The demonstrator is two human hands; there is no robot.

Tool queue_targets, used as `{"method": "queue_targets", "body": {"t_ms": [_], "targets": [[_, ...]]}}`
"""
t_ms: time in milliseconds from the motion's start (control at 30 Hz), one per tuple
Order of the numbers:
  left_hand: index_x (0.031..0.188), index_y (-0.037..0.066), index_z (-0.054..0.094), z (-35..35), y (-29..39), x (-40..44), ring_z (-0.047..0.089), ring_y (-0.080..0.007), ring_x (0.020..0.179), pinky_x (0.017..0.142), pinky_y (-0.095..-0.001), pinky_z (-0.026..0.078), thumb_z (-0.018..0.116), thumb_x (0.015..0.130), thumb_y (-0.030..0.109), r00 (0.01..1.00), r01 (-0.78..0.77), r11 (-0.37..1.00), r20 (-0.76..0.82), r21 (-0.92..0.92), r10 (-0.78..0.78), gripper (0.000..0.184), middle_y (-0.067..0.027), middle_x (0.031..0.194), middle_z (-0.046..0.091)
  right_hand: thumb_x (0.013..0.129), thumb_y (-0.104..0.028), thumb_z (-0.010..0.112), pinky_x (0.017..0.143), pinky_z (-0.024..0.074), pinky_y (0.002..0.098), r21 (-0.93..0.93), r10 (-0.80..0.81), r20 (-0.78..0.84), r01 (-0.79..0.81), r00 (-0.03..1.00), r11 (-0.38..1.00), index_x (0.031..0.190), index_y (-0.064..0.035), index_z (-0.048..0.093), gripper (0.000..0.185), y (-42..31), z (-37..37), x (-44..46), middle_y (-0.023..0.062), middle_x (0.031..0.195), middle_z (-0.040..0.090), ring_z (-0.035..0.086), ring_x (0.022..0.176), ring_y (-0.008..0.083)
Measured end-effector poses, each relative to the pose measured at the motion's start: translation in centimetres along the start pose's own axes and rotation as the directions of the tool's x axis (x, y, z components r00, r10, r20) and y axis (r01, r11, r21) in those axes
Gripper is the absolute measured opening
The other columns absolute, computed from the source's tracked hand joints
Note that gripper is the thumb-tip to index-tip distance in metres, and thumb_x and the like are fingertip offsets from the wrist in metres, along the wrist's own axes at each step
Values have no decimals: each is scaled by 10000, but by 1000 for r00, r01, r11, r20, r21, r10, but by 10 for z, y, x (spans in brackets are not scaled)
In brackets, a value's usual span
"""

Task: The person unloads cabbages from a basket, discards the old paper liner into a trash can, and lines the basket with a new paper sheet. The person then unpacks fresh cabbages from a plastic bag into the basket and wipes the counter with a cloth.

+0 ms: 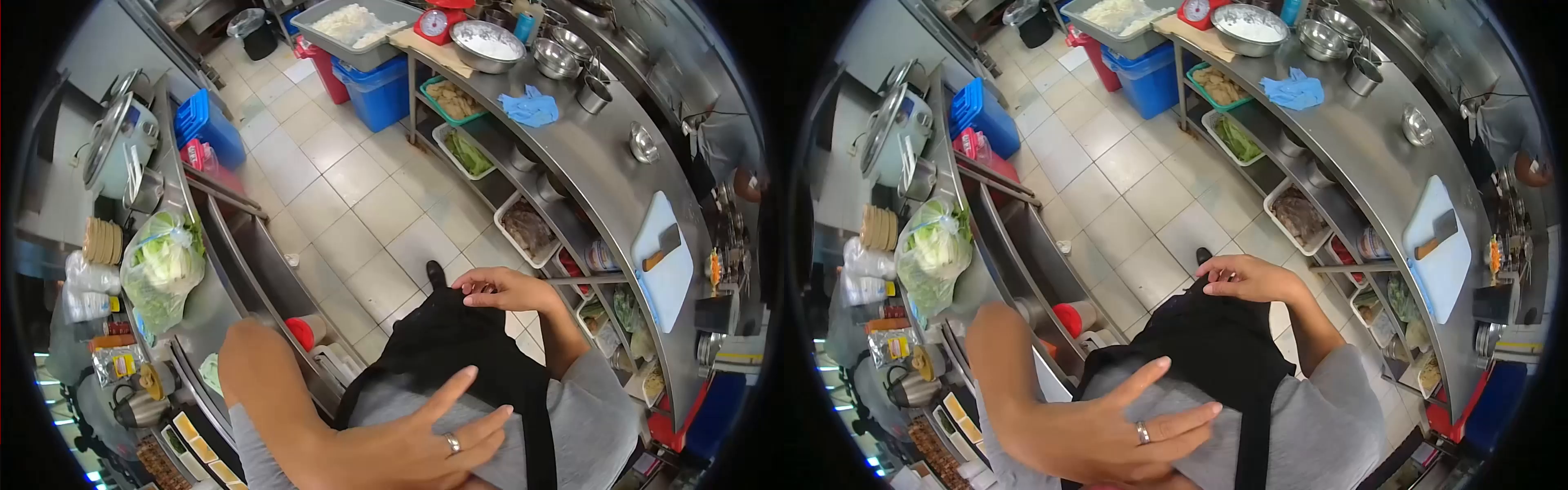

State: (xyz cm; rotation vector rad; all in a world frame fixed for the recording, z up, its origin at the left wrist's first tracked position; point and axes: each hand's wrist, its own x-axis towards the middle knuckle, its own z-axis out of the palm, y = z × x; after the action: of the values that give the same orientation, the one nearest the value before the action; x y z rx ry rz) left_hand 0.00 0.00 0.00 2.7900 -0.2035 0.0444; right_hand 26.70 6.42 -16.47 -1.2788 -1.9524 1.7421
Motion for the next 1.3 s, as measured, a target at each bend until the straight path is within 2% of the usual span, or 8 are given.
{"method": "queue_targets", "body": {"t_ms": [167, 333, 567, 933, 1000, 1133, 1233, 1300], "targets": [[941, -45, 592, -20, -81, 39, 487, -278, 1077, 979, -544, 313, 570, 741, 197, 887, -364, 870, -407, -332, 216, 315, -105, 1079, 517, 866, -286, 597, 741, 455, 294, 36, -20, -42, 21, 999, 999, 1143, -72, 555, 353, 33, -32, 2, 46, 924, 589, 556, 811, 142], [779, 15, 571, 39, -225, 56, 546, -238, 678, 631, -330, 431, 587, 849, 123, 709, -403, 17, -324, -915, -627, 130, -100, 672, 553, 875, -216, 593, 768, 446, 273, 130, 62, -96, -49, 993, 990, 1159, -63, 555, 325, 59, -112, 37, 42, 896, 587, 554, 840, 120], [808, -4, 579, 97, -366, 38, 527, -157, 724, 680, -275, 440, 580, 873, 125, 335, -461, -91, -78, -883, -939, 144, -72, 747, 565, 862, -247, 605, 733, 454, 282, 95, 122, -94, -113, 988, 989, 1111, -81, 580, 300, 77, -176, 117, 58, 869, 589, 553, 818, 132], [925, 28, 632, 98, -487, -56, 581, -202, 890, 814, -347, 463, 579, 868, 121, 497, -361, -219, 12, -907, -868, 121, -102, 869, 623, 867, -252, 599, 724, 454, 269, 223, 187, -9, -180, 982, 958, 1138, -64, 561, 332, 73, -207, 241, 50, 904, 593, 554, 772, 115], [1057, 98, 622, 149, -537, -106, 527, -287, 1082, 924, -491, 395, 615, 830, 128, 546, -777, -494, -27, -389, -837, 230, -148, 1047, 612, 877, -232, 584, 752, 453, 266, 476, 257, 98, -272, 961, 836, 1159, -59, 551, 333, 72, -213, 265, 35, 906, 591, 555, 772, 119], [1189, 104, 508, 210, -582, -139, 438, -274, 1178, 977, -496, 331, 506, 869, 259, -37, -629, -315, 432, -711, -901, 355, -135, 1208, 496, 856, -262, 584, 720, 462, 270, 163, 360, -151, -336, 921, 928, 1112, -55, 571, 330, 162, -204, 316, 43, 852, 617, 578, 769, 135], [1288, 110, 423, 197, -591, -136, 372, -265, 1250, 1017, -500, 283, 424, 898, 358, 99, -552, -313, 312, -773, -945, 461, -126, 1329, 409, 827, -330, 608, 663, 462, 281, -125, 331, -188, -357, 925, 926, 1074, -85, 591, 349, 239, -183, 331, 21, 752, 609, 577, 727, 132], [1353, 113, 366, 187, -592, -132, 328, -259, 1298, 1043, -502, 251, 369, 918, 423, 280, -576, -343, 215, -742, -936, 535, -120, 1409, 350, 833, -335, 604, 623, 453, 280, 329, 697, 30, -665, 716, 670, 1060, -96, 591, 330, 259, -184, 348, 19, 778, 603, 574, 701, 124]]}}
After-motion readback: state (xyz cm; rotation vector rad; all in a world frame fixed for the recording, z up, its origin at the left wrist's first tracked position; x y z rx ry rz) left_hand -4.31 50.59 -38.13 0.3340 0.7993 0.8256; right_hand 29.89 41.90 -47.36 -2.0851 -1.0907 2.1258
